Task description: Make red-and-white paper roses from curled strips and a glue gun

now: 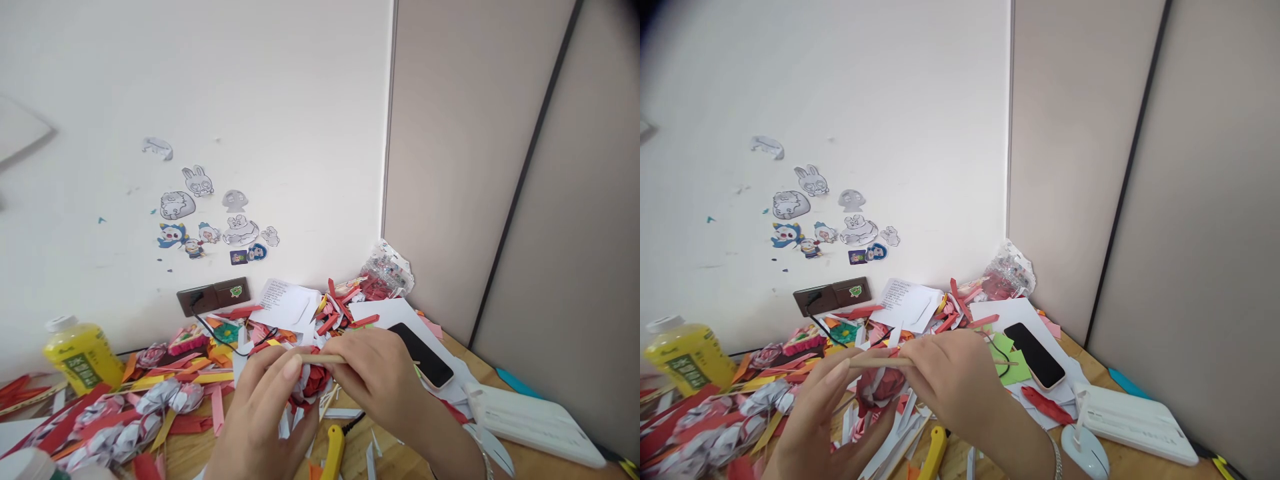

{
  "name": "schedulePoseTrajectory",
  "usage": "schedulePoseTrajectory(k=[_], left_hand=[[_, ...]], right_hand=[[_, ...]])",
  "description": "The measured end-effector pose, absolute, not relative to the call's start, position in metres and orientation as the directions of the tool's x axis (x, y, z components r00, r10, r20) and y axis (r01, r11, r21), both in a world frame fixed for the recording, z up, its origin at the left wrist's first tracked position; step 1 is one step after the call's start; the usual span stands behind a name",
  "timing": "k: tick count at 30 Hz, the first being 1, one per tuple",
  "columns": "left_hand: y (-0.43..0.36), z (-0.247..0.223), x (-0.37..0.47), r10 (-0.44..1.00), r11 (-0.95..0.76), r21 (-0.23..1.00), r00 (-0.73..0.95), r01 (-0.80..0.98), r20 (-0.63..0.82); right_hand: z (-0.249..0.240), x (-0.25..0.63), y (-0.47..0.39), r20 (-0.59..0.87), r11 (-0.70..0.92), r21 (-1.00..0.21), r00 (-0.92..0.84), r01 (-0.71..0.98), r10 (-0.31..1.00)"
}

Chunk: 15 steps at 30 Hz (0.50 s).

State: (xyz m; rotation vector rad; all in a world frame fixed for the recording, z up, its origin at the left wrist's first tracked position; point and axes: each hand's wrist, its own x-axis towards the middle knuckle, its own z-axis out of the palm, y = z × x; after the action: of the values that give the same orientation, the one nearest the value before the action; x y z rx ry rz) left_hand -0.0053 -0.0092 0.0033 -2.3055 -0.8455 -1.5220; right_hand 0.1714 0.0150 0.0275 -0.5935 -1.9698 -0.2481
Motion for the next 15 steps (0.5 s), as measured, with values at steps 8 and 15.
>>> schedulePoseTrajectory(k=[8,15], left_hand=[[-0.0099,0.0052,-0.0009,0.361,-0.724,0.076,0.283,0.686,0.888],[-0.0073,0.0056,-0.0026,0.353,-0.72,0.03,0.328,0.693,0.876]], right_hand=[[0.0283,0.1731,0.0168,0.881,0.877,-0.067,-0.384,0.476,0.276],[0.0313,0.1771,0.0155,0.844,0.845,-0.127,-0.392,0.52,0.367]])
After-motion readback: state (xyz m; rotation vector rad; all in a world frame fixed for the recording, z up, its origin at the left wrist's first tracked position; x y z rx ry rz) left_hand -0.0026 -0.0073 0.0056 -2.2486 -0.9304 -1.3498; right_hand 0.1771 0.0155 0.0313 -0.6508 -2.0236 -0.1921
